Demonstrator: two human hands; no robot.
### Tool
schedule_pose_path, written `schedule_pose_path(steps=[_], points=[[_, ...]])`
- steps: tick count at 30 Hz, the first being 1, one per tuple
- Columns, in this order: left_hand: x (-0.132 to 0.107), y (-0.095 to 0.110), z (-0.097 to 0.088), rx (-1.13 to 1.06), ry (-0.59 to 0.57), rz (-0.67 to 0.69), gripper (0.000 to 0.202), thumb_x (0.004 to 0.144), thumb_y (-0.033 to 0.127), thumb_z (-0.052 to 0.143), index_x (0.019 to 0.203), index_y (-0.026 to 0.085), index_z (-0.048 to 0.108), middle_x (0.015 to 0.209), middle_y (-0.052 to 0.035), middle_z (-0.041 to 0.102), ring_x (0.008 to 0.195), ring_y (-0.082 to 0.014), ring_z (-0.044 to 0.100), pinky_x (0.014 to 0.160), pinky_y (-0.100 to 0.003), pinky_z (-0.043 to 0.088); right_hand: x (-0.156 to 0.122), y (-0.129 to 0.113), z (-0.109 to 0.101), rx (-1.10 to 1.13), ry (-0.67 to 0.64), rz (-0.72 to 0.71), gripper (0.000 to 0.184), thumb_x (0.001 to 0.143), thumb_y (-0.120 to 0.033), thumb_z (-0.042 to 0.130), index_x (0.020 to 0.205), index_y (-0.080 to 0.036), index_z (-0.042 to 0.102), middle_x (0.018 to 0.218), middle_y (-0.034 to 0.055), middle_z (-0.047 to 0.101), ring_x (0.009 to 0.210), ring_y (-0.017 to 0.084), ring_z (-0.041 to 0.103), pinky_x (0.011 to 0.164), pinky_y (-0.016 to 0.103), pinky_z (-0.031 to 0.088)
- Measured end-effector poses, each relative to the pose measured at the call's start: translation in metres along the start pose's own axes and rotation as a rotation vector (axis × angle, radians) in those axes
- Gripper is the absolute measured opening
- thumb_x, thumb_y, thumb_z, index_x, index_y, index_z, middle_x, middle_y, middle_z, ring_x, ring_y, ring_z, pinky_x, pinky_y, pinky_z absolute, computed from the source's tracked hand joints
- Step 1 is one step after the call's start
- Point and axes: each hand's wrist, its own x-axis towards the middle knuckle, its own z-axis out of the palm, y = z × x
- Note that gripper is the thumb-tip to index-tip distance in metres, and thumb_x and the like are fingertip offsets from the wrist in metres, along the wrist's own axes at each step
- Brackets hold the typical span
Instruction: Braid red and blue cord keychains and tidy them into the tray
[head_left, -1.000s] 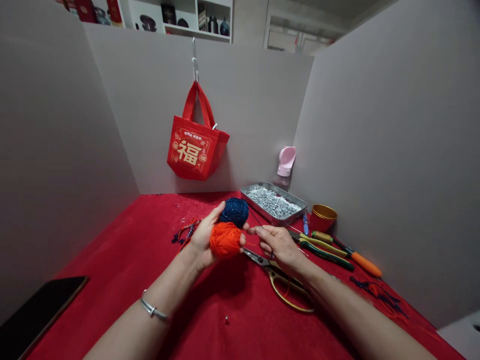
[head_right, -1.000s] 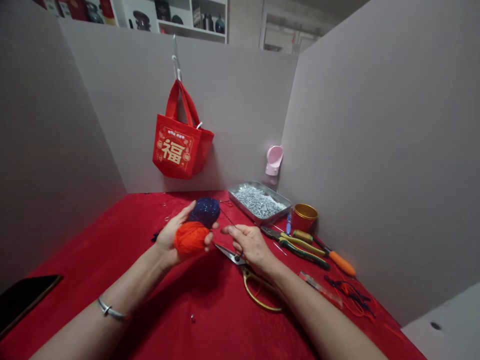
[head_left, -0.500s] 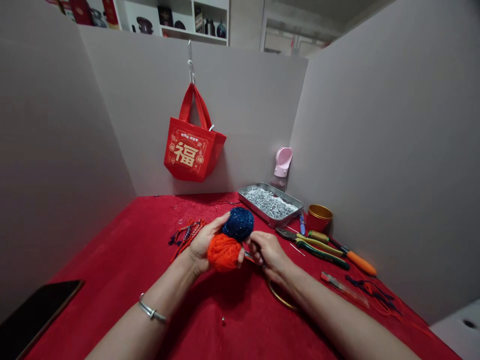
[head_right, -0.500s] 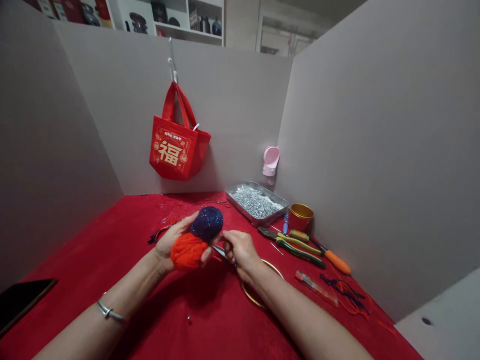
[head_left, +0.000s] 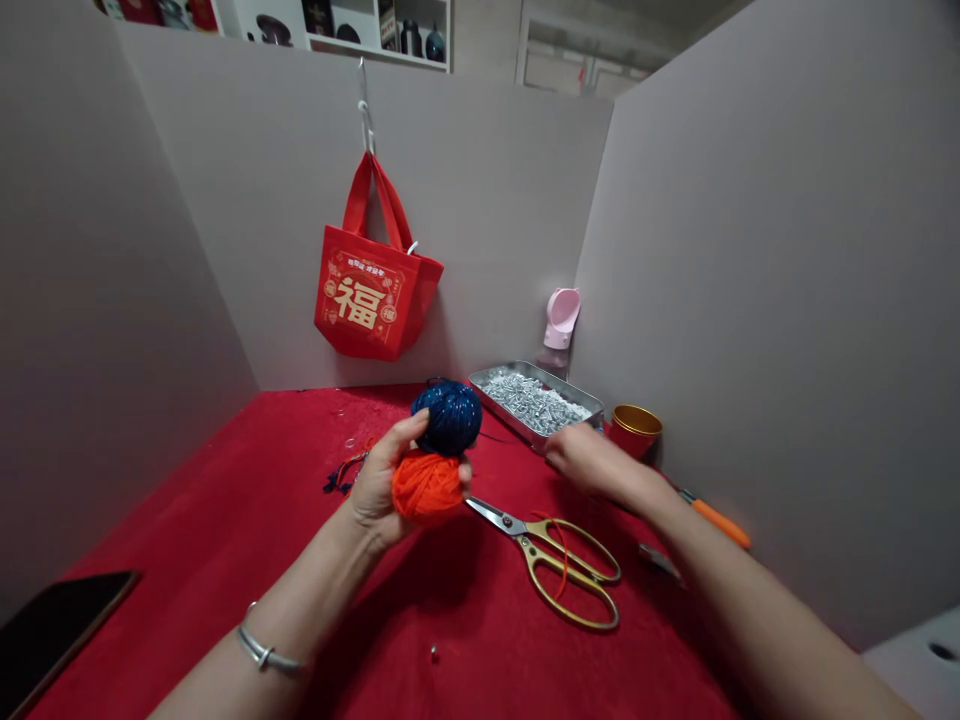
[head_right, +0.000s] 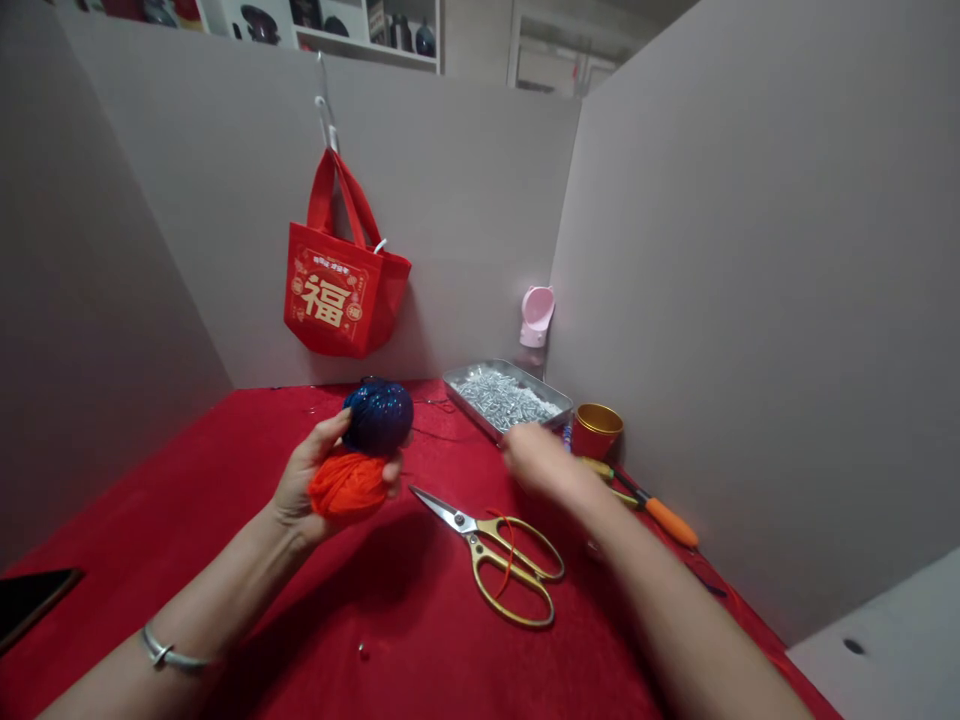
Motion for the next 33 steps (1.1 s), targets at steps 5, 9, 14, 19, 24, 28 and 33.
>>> schedule_pose_path(steps=[5,9,14,19,24,28,33], points=[[0.003,0.004,0.004,0.055,0.098,-0.016,0.028,0.073,0.038,0.055,0.086,0.013,0.054,0.071,-0.0058,0.063,0.052,-0.0163,0.061,0.050,-0.028,0.049,0.043,0.053,-0.011,-0.106,0.028,0.152,0.038,0.070,-0.015,0.052,0.107,-0.017,0.061,0.084,0.0098,0.067,0.067,0.018,0.061,0.057,0.025,0.040],[0.006,0.001,0.001,0.067,0.087,-0.026,0.031,0.072,0.037,0.056,0.088,0.011,0.054,0.071,-0.0076,0.063,0.053,-0.0165,0.062,0.051,-0.027,0.049,0.054,0.052,0.008,-0.204,0.015,0.185,0.022,0.065,-0.020,0.062,0.085,-0.012,0.069,0.085,0.0145,0.068,0.079,0.025,0.063,0.062,0.027,0.043],[0.014,-0.008,-0.001,0.074,0.133,-0.085,0.029,0.072,0.037,0.057,0.085,0.012,0.054,0.067,-0.0074,0.063,0.052,-0.0174,0.062,0.050,-0.028,0.050,0.048,0.012,0.033,-0.243,0.117,0.166,0.028,0.077,-0.032,0.055,0.092,-0.011,0.066,0.093,0.0182,0.066,0.088,0.029,0.062,0.066,0.031,0.045],[0.013,-0.011,-0.002,0.121,0.151,-0.124,0.028,0.075,0.038,0.054,0.083,0.012,0.055,0.059,-0.0080,0.063,0.050,-0.0183,0.062,0.050,-0.028,0.051,0.057,-0.030,0.048,-0.219,0.175,0.136,0.028,0.081,-0.031,0.051,0.094,-0.010,0.064,0.090,0.0190,0.067,0.085,0.028,0.063,0.066,0.033,0.046],[0.011,-0.013,0.001,0.107,0.181,-0.114,0.024,0.076,0.035,0.052,0.082,0.012,0.056,0.057,-0.0061,0.063,0.048,-0.0178,0.061,0.049,-0.028,0.050,0.065,-0.052,0.058,-0.173,0.242,0.107,0.028,0.085,-0.023,0.041,0.101,-0.008,0.059,0.088,0.0183,0.067,0.086,0.028,0.063,0.066,0.033,0.046],[0.014,-0.016,0.003,0.112,0.181,-0.098,0.023,0.076,0.034,0.054,0.084,0.012,0.056,0.063,-0.0061,0.064,0.050,-0.0188,0.062,0.050,-0.030,0.051,0.067,-0.058,0.061,-0.145,0.240,0.113,0.026,0.083,-0.020,0.041,0.097,-0.008,0.059,0.088,0.0192,0.066,0.086,0.028,0.063,0.066,0.031,0.046],[0.014,-0.019,-0.003,0.146,0.148,-0.134,0.026,0.076,0.035,0.055,0.087,0.011,0.056,0.066,-0.0079,0.065,0.054,-0.0181,0.063,0.053,-0.029,0.051,0.066,-0.053,0.063,-0.119,0.242,0.113,0.028,0.084,-0.019,0.039,0.101,-0.009,0.057,0.089,0.0185,0.066,0.090,0.027,0.061,0.071,0.033,0.045]])
